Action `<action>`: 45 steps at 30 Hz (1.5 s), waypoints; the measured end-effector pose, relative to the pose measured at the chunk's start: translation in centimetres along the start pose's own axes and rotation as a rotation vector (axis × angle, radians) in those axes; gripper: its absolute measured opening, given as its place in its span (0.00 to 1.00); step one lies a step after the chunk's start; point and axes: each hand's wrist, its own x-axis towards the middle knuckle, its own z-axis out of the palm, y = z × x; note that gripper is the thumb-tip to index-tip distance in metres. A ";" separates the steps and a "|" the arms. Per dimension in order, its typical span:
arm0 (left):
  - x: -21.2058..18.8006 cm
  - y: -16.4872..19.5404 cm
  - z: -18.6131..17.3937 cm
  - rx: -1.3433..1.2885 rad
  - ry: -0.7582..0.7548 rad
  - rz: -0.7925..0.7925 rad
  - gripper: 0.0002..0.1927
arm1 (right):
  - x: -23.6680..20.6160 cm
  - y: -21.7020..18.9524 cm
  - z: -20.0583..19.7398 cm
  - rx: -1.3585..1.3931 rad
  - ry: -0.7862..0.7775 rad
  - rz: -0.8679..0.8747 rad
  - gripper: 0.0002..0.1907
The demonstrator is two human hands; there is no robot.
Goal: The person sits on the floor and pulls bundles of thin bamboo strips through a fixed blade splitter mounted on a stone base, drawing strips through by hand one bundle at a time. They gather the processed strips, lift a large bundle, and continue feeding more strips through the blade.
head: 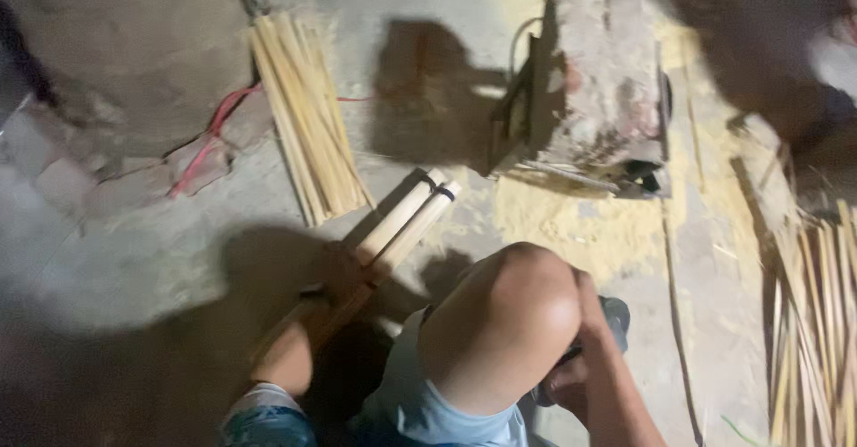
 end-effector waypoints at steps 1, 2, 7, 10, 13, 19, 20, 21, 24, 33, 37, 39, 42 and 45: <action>0.6 1.0 -0.6 0.018 0.009 0.005 0.27 | -0.9 -1.1 -1.8 0.122 0.008 0.048 0.21; 1.3 2.4 -1.0 0.037 0.024 0.026 0.27 | -1.5 -2.2 -2.9 0.251 0.017 0.090 0.20; 4.8 7.1 -4.6 0.090 0.048 0.007 0.26 | -3.7 -7.6 -9.0 -0.006 0.198 0.038 0.18; 5.4 7.3 -6.4 0.114 -0.001 -0.060 0.26 | -5.4 -8.4 -11.6 0.037 0.217 0.010 0.18; 4.8 7.0 -6.7 0.123 0.025 -0.068 0.26 | -6.3 -7.2 -12.7 0.064 0.236 0.030 0.18; 1.4 5.6 -8.4 -0.075 0.401 0.116 0.25 | -6.2 -6.1 -13.0 0.080 0.187 0.028 0.18; 0.5 5.3 -9.4 -0.122 0.460 0.197 0.27 | -6.0 -6.8 -13.0 0.067 0.199 0.012 0.19; -0.7 5.1 -10.6 -0.169 0.516 0.277 0.30 | -6.0 -7.8 -13.0 0.054 0.209 0.000 0.19; -4.9 6.8 -14.5 -0.250 0.596 0.414 0.28 | -5.8 -11.9 -12.2 0.115 0.171 -0.166 0.19; -19.3 28.8 -20.2 0.035 0.627 1.027 0.31 | -5.8 -22.5 -14.4 0.013 0.456 -0.323 0.18; -23.9 36.5 -19.7 0.216 0.650 1.257 0.29 | -9.4 -20.7 -18.7 0.261 0.687 -0.326 0.13; -25.3 39.8 -19.2 0.328 0.623 1.253 0.30 | -11.1 -17.9 -21.4 -0.060 0.791 -0.294 0.14; -26.0 43.9 -18.8 0.574 0.694 1.274 0.27 | -15.4 -11.8 -27.0 -0.478 0.907 -0.348 0.12; -24.8 45.9 -19.5 0.861 0.907 1.404 0.16 | -23.5 -4.4 -34.9 -0.686 1.004 -0.104 0.08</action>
